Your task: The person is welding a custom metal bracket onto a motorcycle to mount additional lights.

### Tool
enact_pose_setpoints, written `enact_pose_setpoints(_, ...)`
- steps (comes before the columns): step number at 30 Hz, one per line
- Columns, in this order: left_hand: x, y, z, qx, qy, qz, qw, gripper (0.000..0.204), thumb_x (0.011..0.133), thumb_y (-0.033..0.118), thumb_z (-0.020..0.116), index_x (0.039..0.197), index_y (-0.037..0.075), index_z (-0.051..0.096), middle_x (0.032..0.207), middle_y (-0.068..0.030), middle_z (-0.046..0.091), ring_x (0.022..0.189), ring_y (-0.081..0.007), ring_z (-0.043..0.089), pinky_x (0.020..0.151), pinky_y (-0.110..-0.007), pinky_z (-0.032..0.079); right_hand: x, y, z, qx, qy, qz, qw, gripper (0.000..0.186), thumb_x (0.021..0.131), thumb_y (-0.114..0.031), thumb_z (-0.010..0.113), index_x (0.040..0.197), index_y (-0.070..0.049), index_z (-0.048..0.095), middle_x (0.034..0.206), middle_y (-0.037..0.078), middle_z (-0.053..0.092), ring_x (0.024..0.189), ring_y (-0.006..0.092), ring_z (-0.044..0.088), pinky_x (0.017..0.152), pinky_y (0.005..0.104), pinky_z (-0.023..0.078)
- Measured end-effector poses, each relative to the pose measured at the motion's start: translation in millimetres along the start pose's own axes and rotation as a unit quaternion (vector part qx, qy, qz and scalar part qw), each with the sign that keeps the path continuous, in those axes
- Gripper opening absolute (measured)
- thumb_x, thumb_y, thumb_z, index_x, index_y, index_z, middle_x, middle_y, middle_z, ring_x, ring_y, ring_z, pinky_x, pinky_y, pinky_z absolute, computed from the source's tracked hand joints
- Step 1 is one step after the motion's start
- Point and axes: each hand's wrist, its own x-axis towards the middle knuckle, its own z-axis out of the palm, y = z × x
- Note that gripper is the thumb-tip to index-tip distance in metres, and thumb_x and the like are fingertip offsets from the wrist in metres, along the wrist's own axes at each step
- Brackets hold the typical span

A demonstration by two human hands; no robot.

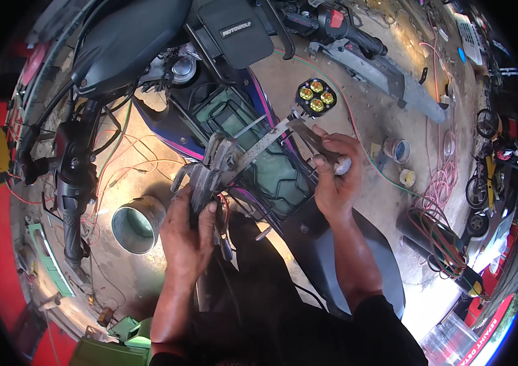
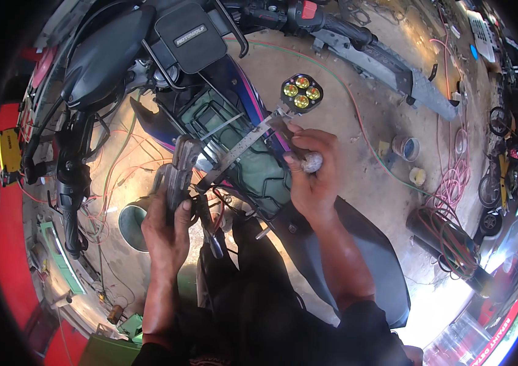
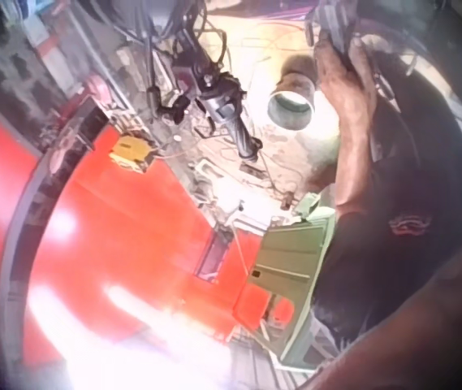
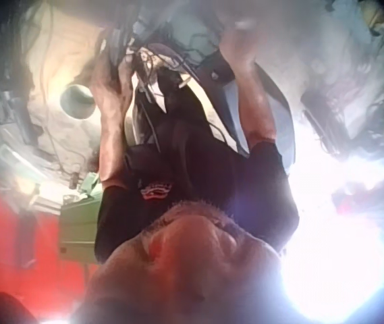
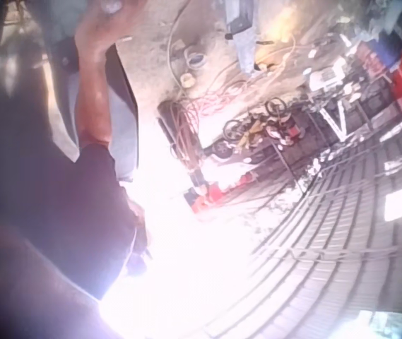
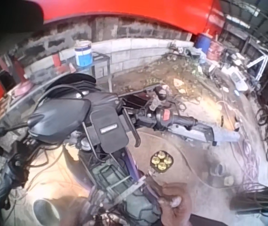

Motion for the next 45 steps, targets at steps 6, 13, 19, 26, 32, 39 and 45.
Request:
enact_pose_setpoints(6, 2.0, 2.3, 1.9, 0.013, 0.028, 0.026, 0.999, 0.042, 0.093, 0.018, 0.070, 0.125, -0.006, 0.058, 0.100, -0.0244, 0.068, 0.091, -0.0389, 0.069, 0.081, -0.044, 0.053, 8.0, -1.4, 7.7, -0.041, -0.099, -0.025, 0.994, 0.031, 0.083, 0.008, 0.070, 0.111, -0.004, 0.061, 0.115, 0.013, 0.060, 0.108, 0.0307, 0.064, 0.090, 0.0375, 0.055)
enact_pose_setpoints(13, -0.4, 1.7, 4.9, 0.026, 0.001, -0.019, 0.999, 0.043, 0.092, 0.020, 0.070, 0.124, -0.006, 0.058, 0.104, -0.0263, 0.067, 0.094, -0.0411, 0.068, 0.082, -0.045, 0.053, 9.6, -2.4, 5.1, -0.072, -0.143, 0.022, 0.987, 0.028, 0.083, 0.006, 0.071, 0.108, -0.002, 0.061, 0.115, 0.015, 0.059, 0.112, 0.0306, 0.064, 0.093, 0.0395, 0.054)
enact_pose_setpoints(19, 11.8, 11.6, 2.6, 0.063, -0.023, -0.009, 0.998, 0.043, 0.095, 0.023, 0.067, 0.126, -0.005, 0.058, 0.106, -0.0268, 0.067, 0.097, -0.0435, 0.067, 0.083, -0.047, 0.053, -14.5, -6.8, -5.4, -0.086, -0.106, 0.023, 0.990, 0.028, 0.083, 0.004, 0.074, 0.107, -0.001, 0.061, 0.112, 0.016, 0.059, 0.114, 0.0320, 0.064, 0.095, 0.0405, 0.053)
enact_pose_setpoints(26, 14.2, 15.8, 2.0, 0.084, -0.041, -0.005, 0.996, 0.045, 0.094, 0.026, 0.067, 0.128, -0.002, 0.057, 0.105, -0.0270, 0.067, 0.096, -0.0438, 0.067, 0.083, -0.049, 0.052, -18.4, -5.3, 9.8, -0.083, -0.131, 0.016, 0.988, 0.030, 0.082, 0.007, 0.072, 0.108, -0.002, 0.062, 0.112, 0.016, 0.059, 0.113, 0.0320, 0.064, 0.091, 0.0412, 0.055)
enact_pose_setpoints(32, 14.7, 13.6, 4.2, 0.102, -0.034, 0.025, 0.994, 0.045, 0.094, 0.026, 0.067, 0.128, -0.001, 0.057, 0.100, -0.0284, 0.068, 0.090, -0.0448, 0.067, 0.079, -0.050, 0.053, -17.0, -5.1, 10.7, -0.087, -0.138, 0.008, 0.987, 0.028, 0.083, 0.009, 0.069, 0.108, -0.002, 0.062, 0.114, 0.016, 0.058, 0.114, 0.0317, 0.063, 0.086, 0.0369, 0.059)
enact_pose_setpoints(39, 14.9, 14.4, 4.8, 0.107, -0.028, 0.030, 0.993, 0.044, 0.094, 0.026, 0.067, 0.128, -0.001, 0.058, 0.100, -0.0291, 0.068, 0.089, -0.0450, 0.068, 0.078, -0.050, 0.054, -16.4, -7.5, 10.1, -0.076, -0.133, 0.023, 0.988, 0.029, 0.082, 0.010, 0.069, 0.108, -0.001, 0.062, 0.114, 0.016, 0.057, 0.113, 0.0313, 0.063, 0.086, 0.0361, 0.059)
enact_pose_setpoints(45, 17.1, 15.8, 6.5, 0.103, -0.042, 0.016, 0.994, 0.045, 0.094, 0.027, 0.067, 0.128, -0.001, 0.057, 0.102, -0.0289, 0.068, 0.090, -0.0448, 0.068, 0.079, -0.049, 0.054, -18.8, -3.2, 10.0, -0.081, -0.128, 0.026, 0.988, 0.030, 0.081, 0.009, 0.070, 0.108, -0.002, 0.062, 0.114, 0.016, 0.059, 0.111, 0.0311, 0.063, 0.088, 0.0374, 0.056)
